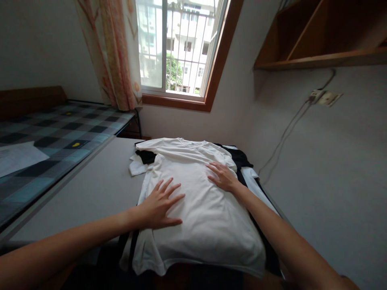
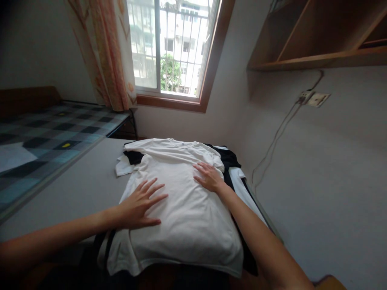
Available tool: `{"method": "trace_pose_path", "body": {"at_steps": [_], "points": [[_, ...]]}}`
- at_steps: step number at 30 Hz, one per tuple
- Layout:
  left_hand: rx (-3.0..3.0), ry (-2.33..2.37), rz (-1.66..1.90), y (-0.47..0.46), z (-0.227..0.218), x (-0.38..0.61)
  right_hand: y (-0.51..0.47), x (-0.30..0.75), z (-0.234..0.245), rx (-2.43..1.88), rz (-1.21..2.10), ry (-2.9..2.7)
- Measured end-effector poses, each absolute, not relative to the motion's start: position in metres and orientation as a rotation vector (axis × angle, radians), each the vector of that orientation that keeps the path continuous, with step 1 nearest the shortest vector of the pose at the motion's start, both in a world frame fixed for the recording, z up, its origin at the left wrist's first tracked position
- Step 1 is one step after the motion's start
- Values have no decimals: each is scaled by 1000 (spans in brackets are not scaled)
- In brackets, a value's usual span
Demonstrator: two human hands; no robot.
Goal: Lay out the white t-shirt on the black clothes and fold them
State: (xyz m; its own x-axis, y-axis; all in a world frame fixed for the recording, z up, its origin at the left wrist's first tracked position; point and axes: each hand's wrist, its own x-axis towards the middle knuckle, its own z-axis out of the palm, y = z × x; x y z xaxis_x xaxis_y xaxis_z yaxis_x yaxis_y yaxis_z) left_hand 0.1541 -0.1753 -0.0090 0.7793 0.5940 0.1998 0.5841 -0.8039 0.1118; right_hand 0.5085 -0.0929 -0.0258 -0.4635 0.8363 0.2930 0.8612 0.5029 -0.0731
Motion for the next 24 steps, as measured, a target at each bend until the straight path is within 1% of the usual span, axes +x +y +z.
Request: {"method": "trace_pose_path", "body": {"at_steps": [2, 5, 9, 18, 21, 24], "points": [[2854, 1045, 313, -170, -16, 155, -105, 526, -29, -1429, -180, -2505], [2798, 1125, 281, -158, -23, 153, -114, 538, -38, -1547, -182, -2455], [2785, 1116, 280, -153, -26, 150, -113, 532, -46, -1621, -162, -2373], [2817, 1078, 237, -137, -30, 141, -105, 518, -45, -1679, -123, -2285], [2817, 1042, 310, -134, -32, 139, -101, 516, -45, -1678, -110, -2283], [2739, 1106, 525, -134, -33, 132, -100, 520, -46, -1649, -108, -2306]]}}
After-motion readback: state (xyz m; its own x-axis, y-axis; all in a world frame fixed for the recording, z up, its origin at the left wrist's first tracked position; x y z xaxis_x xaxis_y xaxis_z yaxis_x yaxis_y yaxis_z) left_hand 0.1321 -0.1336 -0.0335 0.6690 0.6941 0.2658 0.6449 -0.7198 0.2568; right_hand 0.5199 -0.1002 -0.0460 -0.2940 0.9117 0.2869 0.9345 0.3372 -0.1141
